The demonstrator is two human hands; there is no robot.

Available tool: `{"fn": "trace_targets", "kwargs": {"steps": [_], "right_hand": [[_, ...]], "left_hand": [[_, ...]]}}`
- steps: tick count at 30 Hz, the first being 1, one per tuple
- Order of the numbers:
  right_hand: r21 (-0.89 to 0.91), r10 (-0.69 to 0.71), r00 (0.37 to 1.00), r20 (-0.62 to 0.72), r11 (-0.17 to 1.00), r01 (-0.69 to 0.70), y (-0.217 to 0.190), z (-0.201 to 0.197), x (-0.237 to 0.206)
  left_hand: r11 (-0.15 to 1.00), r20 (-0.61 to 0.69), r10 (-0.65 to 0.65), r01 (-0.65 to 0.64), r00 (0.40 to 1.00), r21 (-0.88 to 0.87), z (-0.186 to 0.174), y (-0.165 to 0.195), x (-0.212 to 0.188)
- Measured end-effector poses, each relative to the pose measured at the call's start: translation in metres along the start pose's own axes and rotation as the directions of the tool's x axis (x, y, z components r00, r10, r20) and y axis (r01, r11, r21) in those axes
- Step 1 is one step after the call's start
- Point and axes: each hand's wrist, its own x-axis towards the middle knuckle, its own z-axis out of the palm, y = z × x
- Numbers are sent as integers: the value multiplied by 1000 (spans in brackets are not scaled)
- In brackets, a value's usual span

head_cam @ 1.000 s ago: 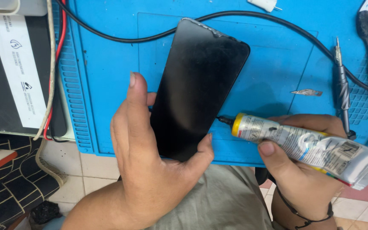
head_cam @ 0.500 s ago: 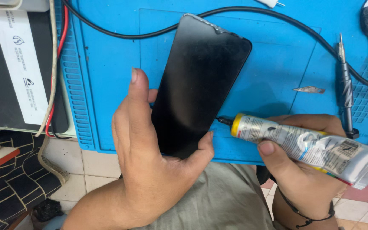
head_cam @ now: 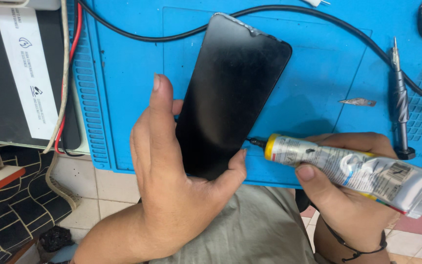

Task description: The person holds a smartphone and presses along its screen edge, then uses a glue tube to apply adhesive around the perimeter of the phone frame, rotating the phone to reach each side. They briefly power the screen on mid-task and continue applying adhesive along the edges.

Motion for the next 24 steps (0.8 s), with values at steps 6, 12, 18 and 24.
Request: {"fn": "trace_targets", "kwargs": {"steps": [6, 12, 18, 24], "right_hand": [[8, 52, 999, -15, 999, -52, 0, -3, -3], [18, 33, 999, -29, 999, -33, 3, -3, -5], [15, 34, 999, 11, 999, -34, 10, -9, -7], [767, 0, 996, 92, 637, -71, 10, -18, 11]], "left_hand": [[1000, 0, -4, 4, 1000, 6, 0, 2, -1], [1000, -1, 0, 0, 1000, 11, 0, 3, -2], [1000, 1, -9, 9, 1000, 9, 0, 3, -1], [1000, -20, 10, -10, 1000, 10, 1, 6, -7]]}}
